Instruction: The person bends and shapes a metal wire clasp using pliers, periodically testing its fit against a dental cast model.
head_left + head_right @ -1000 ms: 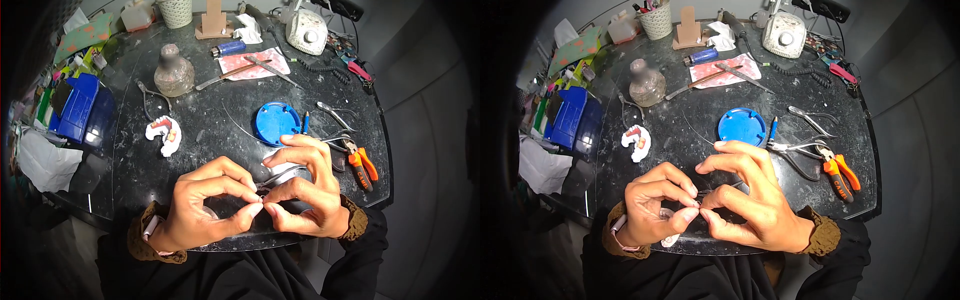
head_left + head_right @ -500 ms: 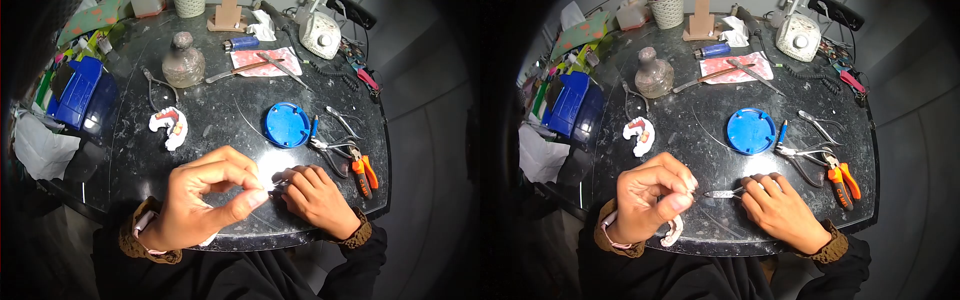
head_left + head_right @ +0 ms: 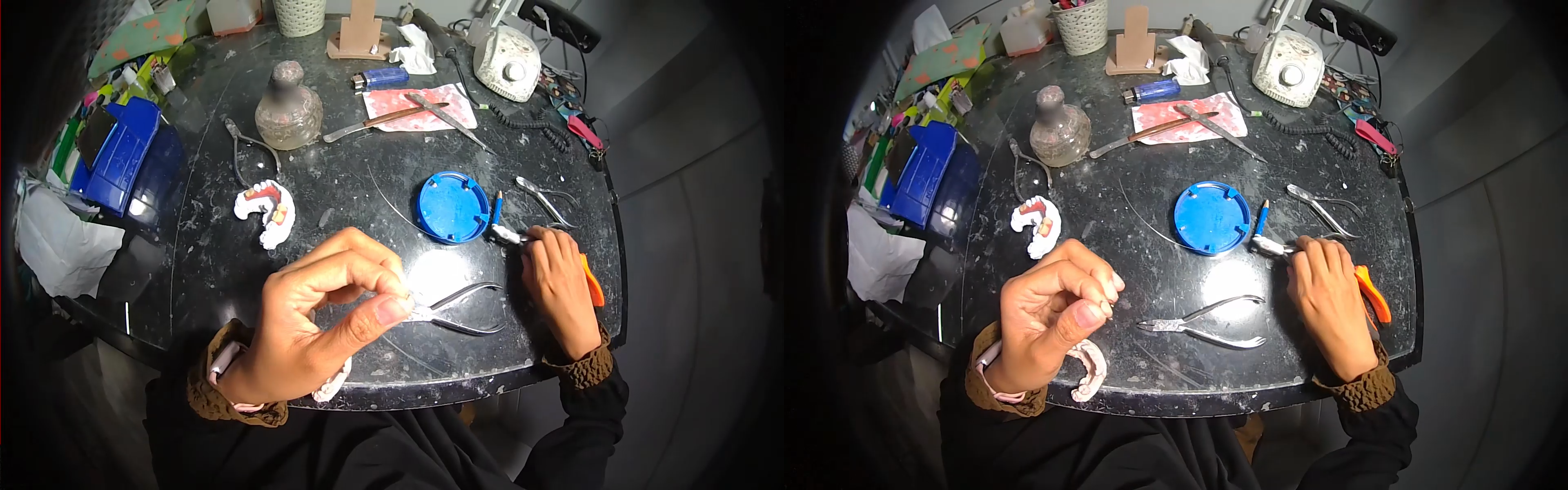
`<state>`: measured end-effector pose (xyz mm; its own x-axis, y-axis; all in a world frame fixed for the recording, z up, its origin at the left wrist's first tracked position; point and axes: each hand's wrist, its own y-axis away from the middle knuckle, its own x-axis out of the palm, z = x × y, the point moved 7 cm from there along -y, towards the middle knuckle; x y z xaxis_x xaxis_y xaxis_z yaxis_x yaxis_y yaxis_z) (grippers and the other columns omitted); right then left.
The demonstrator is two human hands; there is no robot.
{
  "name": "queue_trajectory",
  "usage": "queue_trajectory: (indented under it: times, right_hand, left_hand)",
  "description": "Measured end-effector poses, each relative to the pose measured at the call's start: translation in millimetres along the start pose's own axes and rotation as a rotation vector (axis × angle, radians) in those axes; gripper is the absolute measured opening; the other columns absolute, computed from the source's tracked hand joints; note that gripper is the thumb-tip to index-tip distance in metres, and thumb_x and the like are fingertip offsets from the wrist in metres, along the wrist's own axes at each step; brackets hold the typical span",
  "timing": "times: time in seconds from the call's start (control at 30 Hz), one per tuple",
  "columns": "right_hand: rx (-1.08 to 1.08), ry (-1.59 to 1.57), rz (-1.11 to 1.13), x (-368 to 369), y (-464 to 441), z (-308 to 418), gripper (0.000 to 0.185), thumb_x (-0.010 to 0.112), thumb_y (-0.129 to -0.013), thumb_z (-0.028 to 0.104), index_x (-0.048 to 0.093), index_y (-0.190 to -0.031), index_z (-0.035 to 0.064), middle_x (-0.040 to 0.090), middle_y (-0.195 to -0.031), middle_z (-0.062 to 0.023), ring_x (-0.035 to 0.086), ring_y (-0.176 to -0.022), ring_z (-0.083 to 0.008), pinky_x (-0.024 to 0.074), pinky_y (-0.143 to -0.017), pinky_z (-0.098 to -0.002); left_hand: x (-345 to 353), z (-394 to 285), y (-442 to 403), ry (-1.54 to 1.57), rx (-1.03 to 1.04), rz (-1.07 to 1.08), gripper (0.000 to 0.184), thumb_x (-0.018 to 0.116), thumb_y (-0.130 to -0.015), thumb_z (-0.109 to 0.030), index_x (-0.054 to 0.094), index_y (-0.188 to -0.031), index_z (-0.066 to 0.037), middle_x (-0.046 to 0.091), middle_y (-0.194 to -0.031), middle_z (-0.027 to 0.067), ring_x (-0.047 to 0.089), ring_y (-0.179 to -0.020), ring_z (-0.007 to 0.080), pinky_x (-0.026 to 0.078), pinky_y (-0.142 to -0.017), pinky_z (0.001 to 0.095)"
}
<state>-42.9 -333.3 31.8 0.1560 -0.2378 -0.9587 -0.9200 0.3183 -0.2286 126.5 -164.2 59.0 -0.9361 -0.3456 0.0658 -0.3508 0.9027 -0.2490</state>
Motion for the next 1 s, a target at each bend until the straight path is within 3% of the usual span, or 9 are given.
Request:
queue_trajectory:
  times: [0.07,0.1,0.2,0.27,0.3,0.5,1.0]
  right_hand:
    - [0.015,-0.108,-0.013,-9,-4,-3,0.017,0.060,-0.076,0.003,0.049,-0.088,-0.0006,0.055,-0.103,-0.0126,0.053,-0.099,-0.0290,0.0398,-0.090,-0.0407]
    - [-0.066,-0.128,-0.133,-25,-9,5,0.015,0.059,-0.077,0.000,0.047,-0.085,0.0010,0.057,-0.095,-0.0133,0.057,-0.087,-0.0276,0.0448,-0.078,-0.0388]
    - [-0.262,-0.739,-0.183,-50,-7,28,0.018,0.066,-0.079,0.004,0.049,-0.081,0.0012,0.059,-0.085,-0.0141,0.059,-0.072,-0.0258,0.0482,-0.063,-0.0355]
    - [-0.457,-1.092,-0.137,-64,-15,54,0.025,0.073,-0.078,0.014,0.051,-0.076,0.0013,0.059,-0.078,-0.0138,0.059,-0.063,-0.0235,0.0473,-0.052,-0.0324]
    - [-0.465,-1.141,-0.064,-63,-17,61,0.030,0.076,-0.073,0.019,0.053,-0.073,0.0002,0.059,-0.077,-0.0126,0.060,-0.063,-0.0224,0.0484,-0.054,-0.0321]
    - [-0.546,-1.182,-0.029,-59,-28,74,0.018,0.071,-0.078,0.010,0.058,-0.079,-0.0026,0.061,-0.084,-0.0142,0.063,-0.071,-0.0248,0.0506,-0.060,-0.0331]
    - [-0.541,-1.216,0.012,-50,-32,71,0.017,0.069,-0.079,0.010,0.060,-0.081,-0.0035,0.063,-0.086,-0.0165,0.064,-0.073,-0.0254,0.0515,-0.063,-0.0338]
  left_hand:
    - [2,-1,0,0.028,0.010,0.013,0.017,0.060,-0.088,-0.012,0.058,-0.081,0.004,0.054,-0.089,0.0138,0.054,-0.081,0.0151,0.046,-0.080,0.0310]
    - [3,-1,1,0.003,0.006,0.033,0.019,0.061,-0.088,-0.014,0.058,-0.079,0.003,0.054,-0.087,0.0134,0.055,-0.082,0.0168,0.046,-0.081,0.0325]
    - [8,-3,1,0.098,0.020,0.074,0.020,0.060,-0.089,-0.014,0.058,-0.080,0.004,0.054,-0.087,0.0142,0.058,-0.083,0.0183,0.050,-0.080,0.0331]
    - [12,0,3,0.149,-0.010,0.101,0.019,0.059,-0.089,-0.012,0.057,-0.081,0.004,0.054,-0.087,0.0149,0.060,-0.083,0.0201,0.053,-0.078,0.0334]
    - [13,1,4,0.174,-0.025,0.113,0.018,0.059,-0.089,-0.012,0.057,-0.081,0.005,0.054,-0.087,0.0152,0.062,-0.084,0.0210,0.054,-0.077,0.0335]
    - [15,-1,4,0.187,-0.023,0.161,0.018,0.061,-0.087,-0.010,0.057,-0.080,0.007,0.055,-0.083,0.0167,0.065,-0.081,0.0242,0.057,-0.072,0.0332]
    - [13,1,3,0.144,-0.003,0.160,0.019,0.064,-0.085,-0.010,0.058,-0.076,0.006,0.058,-0.080,0.0172,0.066,-0.075,0.0234,0.057,-0.069,0.0328]
